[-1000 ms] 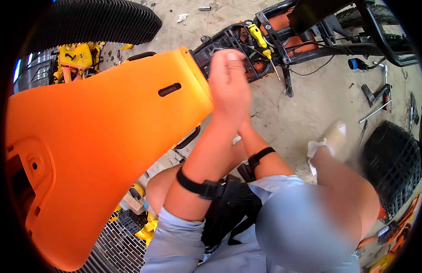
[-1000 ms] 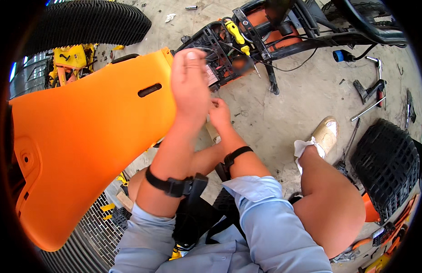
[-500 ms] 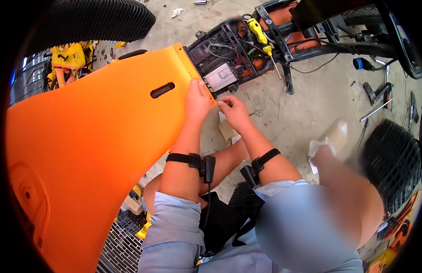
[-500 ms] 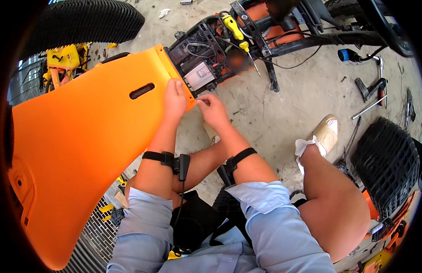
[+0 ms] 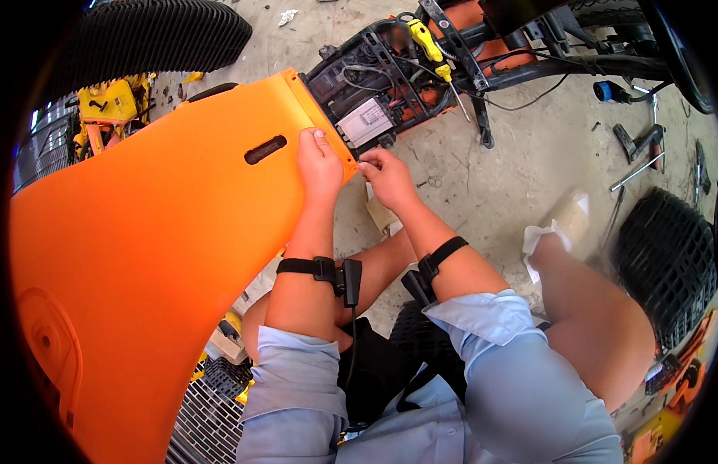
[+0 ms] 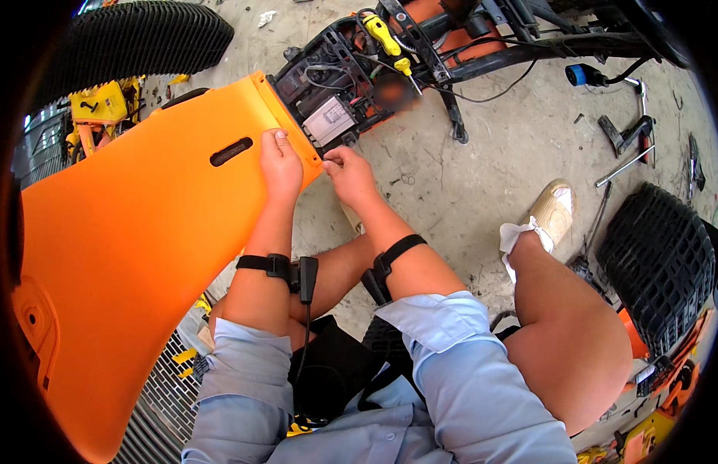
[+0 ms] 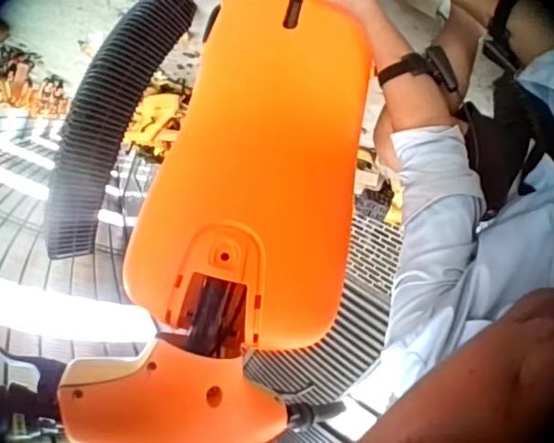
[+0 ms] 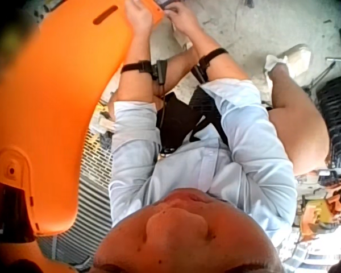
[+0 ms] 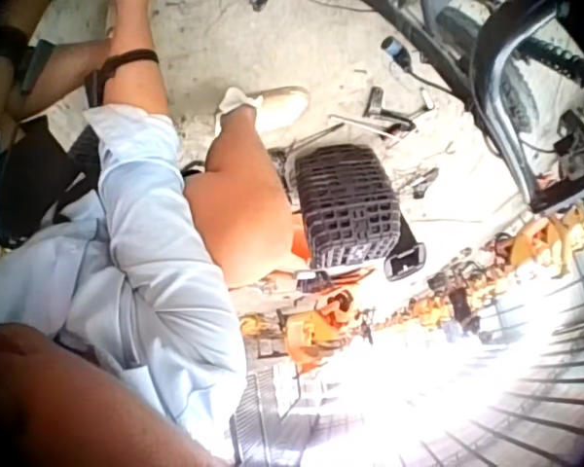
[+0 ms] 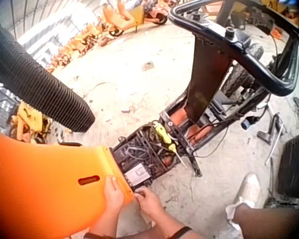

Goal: The person assembles an orange and yellow electric scooter while sitting on the floor. They attach an orange body panel to the frame, insert and tighten screws, and handle small fasteners and wires.

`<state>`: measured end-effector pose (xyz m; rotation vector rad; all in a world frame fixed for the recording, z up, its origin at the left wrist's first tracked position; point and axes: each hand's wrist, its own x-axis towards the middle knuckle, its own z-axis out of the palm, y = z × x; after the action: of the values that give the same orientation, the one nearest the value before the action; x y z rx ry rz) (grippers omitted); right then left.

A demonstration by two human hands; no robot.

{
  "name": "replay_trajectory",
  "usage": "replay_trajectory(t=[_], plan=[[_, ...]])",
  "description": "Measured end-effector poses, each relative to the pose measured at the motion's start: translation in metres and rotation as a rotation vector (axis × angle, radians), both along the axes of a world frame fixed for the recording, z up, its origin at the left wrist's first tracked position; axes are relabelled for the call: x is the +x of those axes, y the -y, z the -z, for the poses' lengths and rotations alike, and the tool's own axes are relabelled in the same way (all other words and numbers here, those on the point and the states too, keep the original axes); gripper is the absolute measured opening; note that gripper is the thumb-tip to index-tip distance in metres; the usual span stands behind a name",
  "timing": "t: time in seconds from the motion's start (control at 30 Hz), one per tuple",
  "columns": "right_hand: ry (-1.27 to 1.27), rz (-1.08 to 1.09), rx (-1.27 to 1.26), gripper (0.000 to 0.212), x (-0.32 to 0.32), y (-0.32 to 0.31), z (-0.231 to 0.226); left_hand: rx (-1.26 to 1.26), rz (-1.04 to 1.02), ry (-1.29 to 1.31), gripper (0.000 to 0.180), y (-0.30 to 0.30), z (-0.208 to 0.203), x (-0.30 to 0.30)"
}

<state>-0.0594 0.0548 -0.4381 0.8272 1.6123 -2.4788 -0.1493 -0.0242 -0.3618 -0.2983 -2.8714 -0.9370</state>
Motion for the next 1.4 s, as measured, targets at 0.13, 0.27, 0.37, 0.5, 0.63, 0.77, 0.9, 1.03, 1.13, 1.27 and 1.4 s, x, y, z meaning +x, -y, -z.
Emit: replay_trajectory(t=[0.13,0.27,0.37,0.5,0.63,0.77,0.9,1.03,1.13,1.27,1.4], plan=[[-0.002,0.011,0.145,0.018,-0.002,0.000,-0.004,-0.025,0.031,0.009,0.020,0.002,0.002,0.003],[0.024,-0.024,0.205,0.022,-0.003,-0.001,-0.007,-0.041,0.076,0.021,0.020,0.002,0.003,0.014],[0.015,-0.017,0.171,0.024,0.001,-0.003,-0.007,-0.057,0.074,0.051,0.019,0.001,0.005,0.018],[0.111,-0.059,0.073,0.030,0.008,-0.006,-0.009,-0.107,0.096,0.164,0.020,-0.003,0.005,0.007],[0.160,-0.234,0.321,0.036,0.003,0.000,-0.018,-0.335,0.203,0.091,0.024,-0.010,0.002,-0.017],[0.179,-0.413,0.431,0.034,-0.004,0.006,-0.030,-0.854,0.356,0.020,0.033,-0.009,-0.010,-0.031],[0.148,-0.466,0.617,0.029,-0.007,0.006,-0.038,-1.217,0.502,-0.046,0.044,-0.004,-0.016,-0.029],[0.095,-0.428,0.686,0.029,-0.005,0.007,-0.038,-1.263,0.512,-0.086,0.047,-0.002,-0.014,-0.024],[0.105,-0.430,0.680,0.030,-0.003,0.010,-0.037,-1.260,0.520,-0.088,0.047,0.000,-0.016,-0.025],[0.109,-0.434,0.674,0.034,0.000,0.009,-0.040,-1.296,0.536,-0.060,0.047,-0.001,-0.018,-0.024],[0.161,-0.460,0.586,0.041,0.002,0.002,-0.046,-1.271,0.590,-0.018,0.047,0.005,-0.022,-0.016]])
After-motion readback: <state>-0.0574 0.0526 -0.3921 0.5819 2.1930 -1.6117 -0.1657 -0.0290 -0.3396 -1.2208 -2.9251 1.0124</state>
